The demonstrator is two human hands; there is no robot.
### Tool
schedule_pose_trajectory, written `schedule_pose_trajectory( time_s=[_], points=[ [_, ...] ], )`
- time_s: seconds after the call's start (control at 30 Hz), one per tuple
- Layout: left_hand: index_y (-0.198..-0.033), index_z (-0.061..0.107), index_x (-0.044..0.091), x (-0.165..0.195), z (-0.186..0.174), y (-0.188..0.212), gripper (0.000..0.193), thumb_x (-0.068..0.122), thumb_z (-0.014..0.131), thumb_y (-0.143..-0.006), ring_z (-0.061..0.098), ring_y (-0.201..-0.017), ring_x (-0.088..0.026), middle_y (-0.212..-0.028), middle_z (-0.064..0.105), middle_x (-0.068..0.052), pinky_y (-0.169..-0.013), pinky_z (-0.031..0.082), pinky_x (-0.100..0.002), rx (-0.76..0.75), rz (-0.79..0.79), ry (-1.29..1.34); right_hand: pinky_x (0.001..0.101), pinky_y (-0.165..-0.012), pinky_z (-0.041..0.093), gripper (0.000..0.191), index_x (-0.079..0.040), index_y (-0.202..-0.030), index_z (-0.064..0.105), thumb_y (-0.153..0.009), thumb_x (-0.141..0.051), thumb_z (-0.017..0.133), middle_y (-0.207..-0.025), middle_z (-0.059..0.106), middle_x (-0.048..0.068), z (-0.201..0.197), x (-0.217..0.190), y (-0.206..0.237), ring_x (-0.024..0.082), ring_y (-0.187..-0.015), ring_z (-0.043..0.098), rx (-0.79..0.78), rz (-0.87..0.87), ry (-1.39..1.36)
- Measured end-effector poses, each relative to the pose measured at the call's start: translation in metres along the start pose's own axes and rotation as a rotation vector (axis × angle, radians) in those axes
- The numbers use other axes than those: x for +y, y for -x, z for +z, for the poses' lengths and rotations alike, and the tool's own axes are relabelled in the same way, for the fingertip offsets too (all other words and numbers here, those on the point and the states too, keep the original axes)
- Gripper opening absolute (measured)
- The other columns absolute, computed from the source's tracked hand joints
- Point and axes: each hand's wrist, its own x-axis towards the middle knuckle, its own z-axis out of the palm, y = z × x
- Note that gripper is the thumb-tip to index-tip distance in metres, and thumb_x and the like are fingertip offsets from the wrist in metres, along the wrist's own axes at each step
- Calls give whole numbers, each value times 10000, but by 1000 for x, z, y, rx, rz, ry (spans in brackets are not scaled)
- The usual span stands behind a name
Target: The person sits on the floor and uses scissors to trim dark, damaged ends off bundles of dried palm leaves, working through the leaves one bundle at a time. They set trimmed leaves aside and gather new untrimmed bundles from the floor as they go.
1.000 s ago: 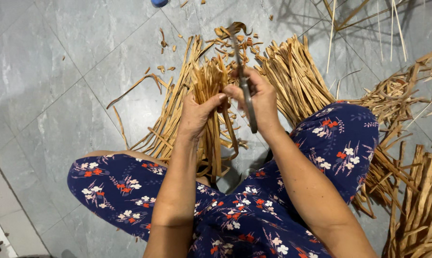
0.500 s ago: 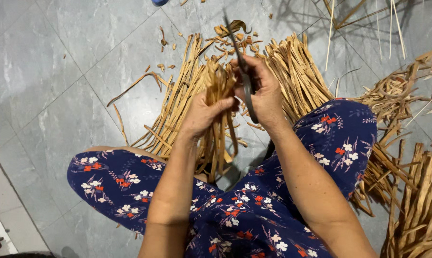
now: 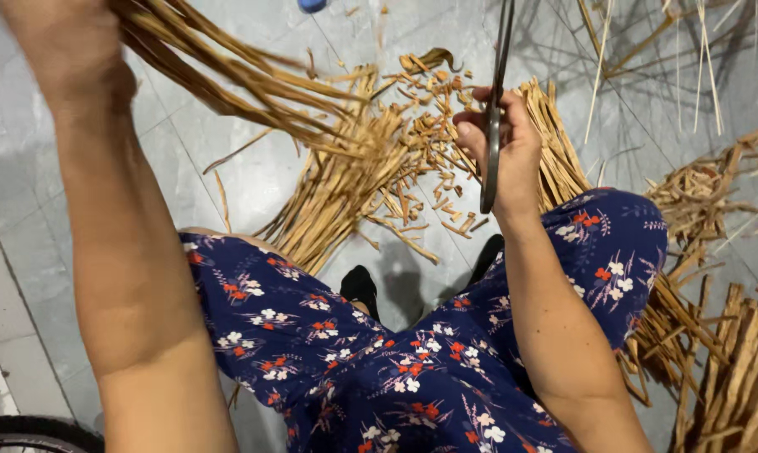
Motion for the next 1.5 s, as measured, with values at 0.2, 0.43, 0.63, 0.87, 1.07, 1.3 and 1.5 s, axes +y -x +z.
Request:
schedule_pose_trajectory(
  time_s=[0.2,0.43,0.63,0.87,1.07,1.3,1.5],
  points=[
    [-1090,671,35,18,-33,-14,46,33,644,-1052,604,-817,-156,-990,691,-51,-745,488,-306,58,-73,59,241,-760,545,519,-73,-1388,565,-921,-44,790,-1140,725,88,12,-7,1,120,-952,673,-12,90,-70],
    [-1104,695,34,-11,58,95,110,-22,615,-1054,607,-781,-141,-1011,728,-47,-697,487,-295,-210,156,35,306,-915,584,893,-92,-1499,387,-786,-105,924,-1475,595,99,47,-19,-4,164,-1306,584,-211,-139,-104],
    [-1193,693,41,-34,164,207,165,-70,627,-1091,699,-962,-118,-1105,757,-44,-883,573,-277,-723,102,158,348,-1185,444,930,-72,-1575,339,-786,3,825,-1479,539,135,68,-7,-13,217,-1357,546,-241,-332,122],
    [-1235,686,7,-15,176,208,156,9,745,-1090,729,-1093,-120,-1162,752,-49,-1053,588,-277,-801,-5,353,289,-900,518,660,-76,-1541,471,-920,-33,691,-1196,668,100,78,-8,-33,148,-1045,611,-123,-133,378],
    [-1348,646,-32,-38,157,158,596,256,895,-890,633,-1179,-274,-1308,698,-203,-1061,498,-414,-908,-207,-185,263,-771,546,444,-12,-1311,524,-972,-113,792,-1094,665,63,81,-40,-51,105,-931,646,-165,-249,217],
    [-1617,204,40,-116,124,145,1218,313,1016,-751,362,-1537,-297,-1636,368,-187,-1289,280,-417,-1255,-173,-218,261,-461,460,246,-10,-1099,633,-943,-131,779,-918,721,65,45,-80,-81,118,-575,609,-139,-114,-48],
    [-1222,671,52,-163,112,195,439,96,853,-825,714,-905,-143,-978,754,-46,-869,607,-319,-1229,-500,-370,314,-534,489,194,0,-1000,656,-1098,-145,739,-764,633,87,19,-85,-105,163,-590,586,-190,-142,-258]
  ],
)
